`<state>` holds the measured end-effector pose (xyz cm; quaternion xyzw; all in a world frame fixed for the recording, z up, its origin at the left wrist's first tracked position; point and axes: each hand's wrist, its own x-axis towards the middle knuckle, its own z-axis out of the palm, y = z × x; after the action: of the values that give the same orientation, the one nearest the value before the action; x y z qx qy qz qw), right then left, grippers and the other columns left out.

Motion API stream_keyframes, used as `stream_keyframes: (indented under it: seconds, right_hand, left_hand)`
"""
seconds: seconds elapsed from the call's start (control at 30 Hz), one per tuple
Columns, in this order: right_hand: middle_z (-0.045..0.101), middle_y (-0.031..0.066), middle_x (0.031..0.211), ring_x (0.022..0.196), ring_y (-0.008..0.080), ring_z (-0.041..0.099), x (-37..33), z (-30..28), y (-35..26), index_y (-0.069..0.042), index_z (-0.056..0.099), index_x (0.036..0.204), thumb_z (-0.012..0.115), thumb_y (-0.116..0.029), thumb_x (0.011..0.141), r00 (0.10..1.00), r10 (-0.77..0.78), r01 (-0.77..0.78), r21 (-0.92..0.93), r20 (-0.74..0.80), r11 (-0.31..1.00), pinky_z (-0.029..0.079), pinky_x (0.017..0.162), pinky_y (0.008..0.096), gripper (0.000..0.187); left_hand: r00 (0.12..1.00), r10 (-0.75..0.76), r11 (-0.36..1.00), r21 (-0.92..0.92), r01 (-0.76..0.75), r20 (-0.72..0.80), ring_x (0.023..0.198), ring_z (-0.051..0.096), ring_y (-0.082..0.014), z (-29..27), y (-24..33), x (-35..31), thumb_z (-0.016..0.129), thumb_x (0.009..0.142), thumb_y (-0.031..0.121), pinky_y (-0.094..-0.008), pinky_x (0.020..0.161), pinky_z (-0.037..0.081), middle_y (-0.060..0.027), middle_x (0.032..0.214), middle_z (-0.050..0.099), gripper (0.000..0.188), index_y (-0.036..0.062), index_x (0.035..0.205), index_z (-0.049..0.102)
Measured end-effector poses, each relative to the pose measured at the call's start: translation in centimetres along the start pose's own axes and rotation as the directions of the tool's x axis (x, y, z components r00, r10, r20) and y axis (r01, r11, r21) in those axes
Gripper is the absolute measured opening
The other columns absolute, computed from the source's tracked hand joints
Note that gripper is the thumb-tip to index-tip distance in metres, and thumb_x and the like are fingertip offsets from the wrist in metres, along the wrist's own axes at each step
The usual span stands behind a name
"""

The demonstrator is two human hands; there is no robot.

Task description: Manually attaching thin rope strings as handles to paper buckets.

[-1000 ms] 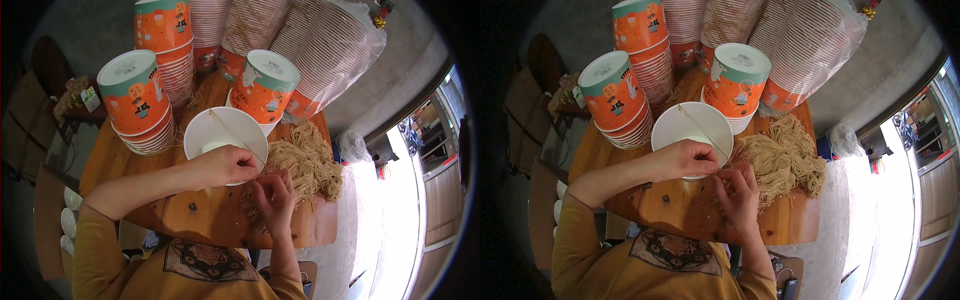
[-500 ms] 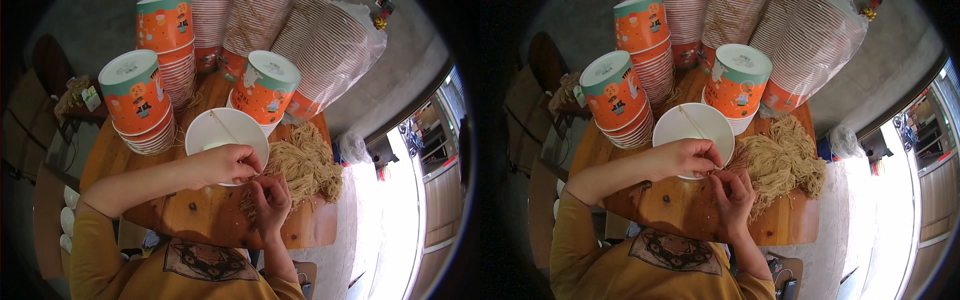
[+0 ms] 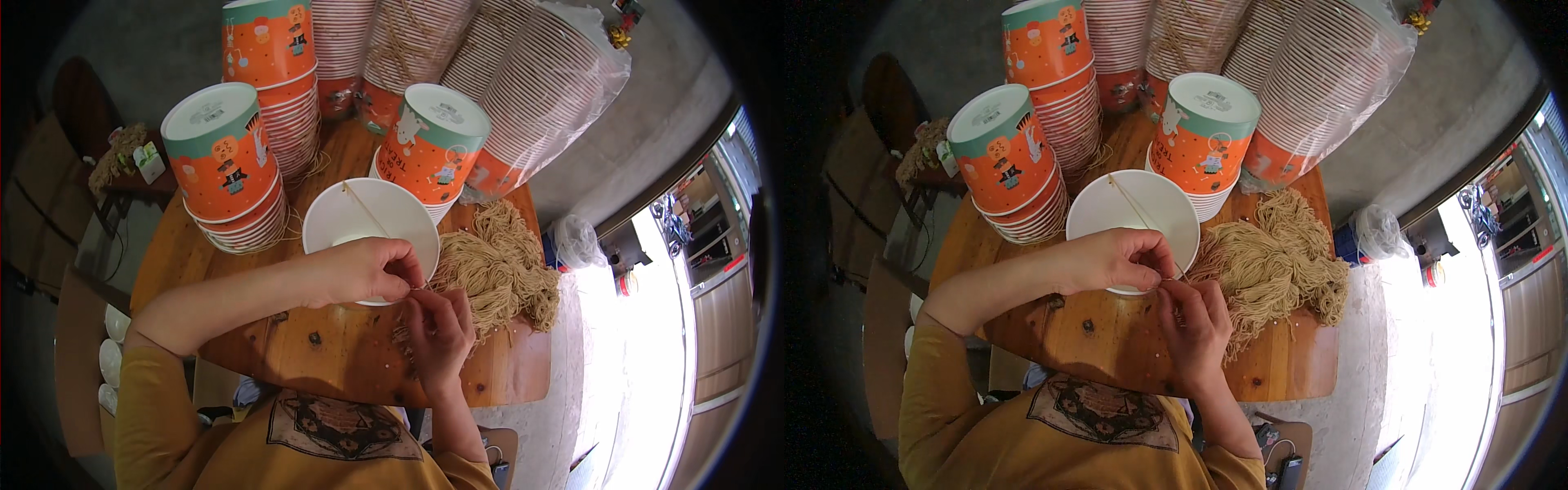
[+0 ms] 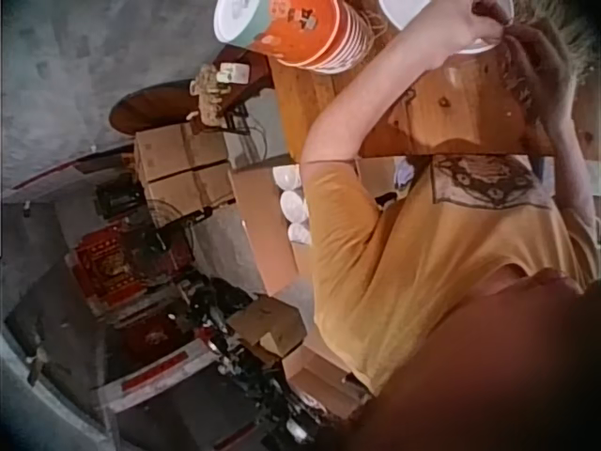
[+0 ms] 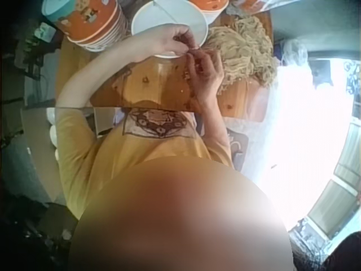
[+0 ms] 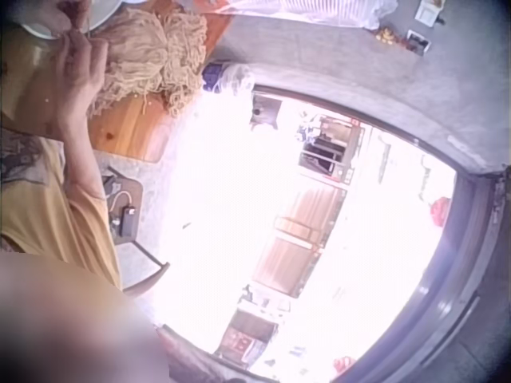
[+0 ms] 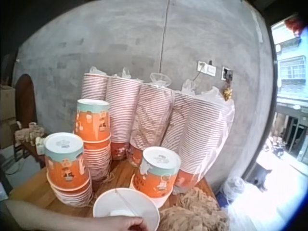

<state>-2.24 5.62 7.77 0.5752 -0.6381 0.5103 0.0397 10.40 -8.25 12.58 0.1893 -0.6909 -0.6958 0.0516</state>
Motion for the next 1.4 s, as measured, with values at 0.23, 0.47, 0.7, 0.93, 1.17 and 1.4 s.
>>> stream_keyframes:
  seconds: [0.23,0.47,0.7,0.93,1.17,1.4]
  right_hand:
    - [0.052,0.0035,0.072,0.056,0.0122,0.049,0.9,-0.5,-0.3,-0.006,0.062,0.094,0.071,-0.003,0.080,0.964,0.253,-0.264,0.148,0.088,0.953,0.042,0.052,0.0262,0.017]
    - [0.052,0.0033,0.072,0.054,0.0123,0.048,1.1,-0.3,-0.5,-0.005,0.061,0.088,0.072,-0.004,0.080,0.989,0.132,-0.133,0.023,0.067,0.991,0.041,0.051,0.0269,0.014]
    - [0.053,0.0043,0.072,0.055,0.0138,0.049,0.9,0.0,-0.5,-0.005,0.061,0.088,0.072,-0.004,0.081,0.991,0.131,-0.132,0.045,0.041,0.990,0.042,0.051,0.0280,0.014]
    - [0.054,0.0050,0.072,0.056,0.0165,0.052,0.9,0.3,-0.3,-0.005,0.061,0.089,0.072,-0.002,0.080,0.999,0.037,-0.037,-0.006,0.007,0.999,0.043,0.051,0.0305,0.015]
    - [0.053,0.0042,0.069,0.057,0.0189,0.055,0.5,0.6,-0.1,-0.007,0.060,0.090,0.074,-0.003,0.078,0.998,-0.059,0.057,-0.104,-0.014,0.993,0.045,0.051,0.0323,0.019]
    - [0.053,0.0039,0.069,0.056,0.0186,0.055,0.7,0.7,-0.3,-0.008,0.059,0.090,0.075,-0.003,0.076,0.995,-0.098,0.096,-0.096,-0.016,0.991,0.045,0.050,0.0309,0.021]
  left_hand:
    - [0.985,0.160,0.960,0.243,-0.139,-0.067,0.093,0.055,-0.0099,0.6,0.1,-0.4,0.058,0.088,0.004,-0.0261,0.084,0.047,-0.0025,0.099,0.059,0.019,0.0029,0.107,0.053]
    - [0.919,0.376,0.855,0.428,-0.293,-0.122,0.089,0.057,-0.0134,1.2,-0.4,-0.5,0.058,0.084,-0.001,-0.0275,0.076,0.048,-0.0061,0.099,0.055,0.024,0.0035,0.107,0.051]
    - [0.839,0.533,0.672,0.657,-0.342,-0.108,0.087,0.057,-0.0224,1.4,-1.1,-0.5,0.058,0.081,-0.004,-0.0313,0.074,0.048,-0.0095,0.098,0.046,0.017,0.0019,0.096,0.053]
    - [0.747,0.647,0.583,0.731,-0.354,-0.154,0.086,0.059,-0.0290,2.3,-0.8,-1.1,0.057,0.084,0.000,-0.0397,0.073,0.050,-0.0127,0.100,0.046,0.009,0.0014,0.091,0.051]
    - [0.787,0.580,0.633,0.725,-0.270,-0.213,0.084,0.059,-0.0316,2.2,-1.4,-1.1,0.057,0.083,0.003,-0.0408,0.073,0.049,-0.0118,0.089,0.058,0.010,0.0032,0.092,0.052]
    - [0.838,0.472,0.768,0.594,-0.238,-0.274,0.083,0.061,-0.0305,2.1,-1.0,-1.2,0.057,0.083,0.003,-0.0387,0.073,0.049,-0.0127,0.090,0.060,0.011,0.0010,0.092,0.051]
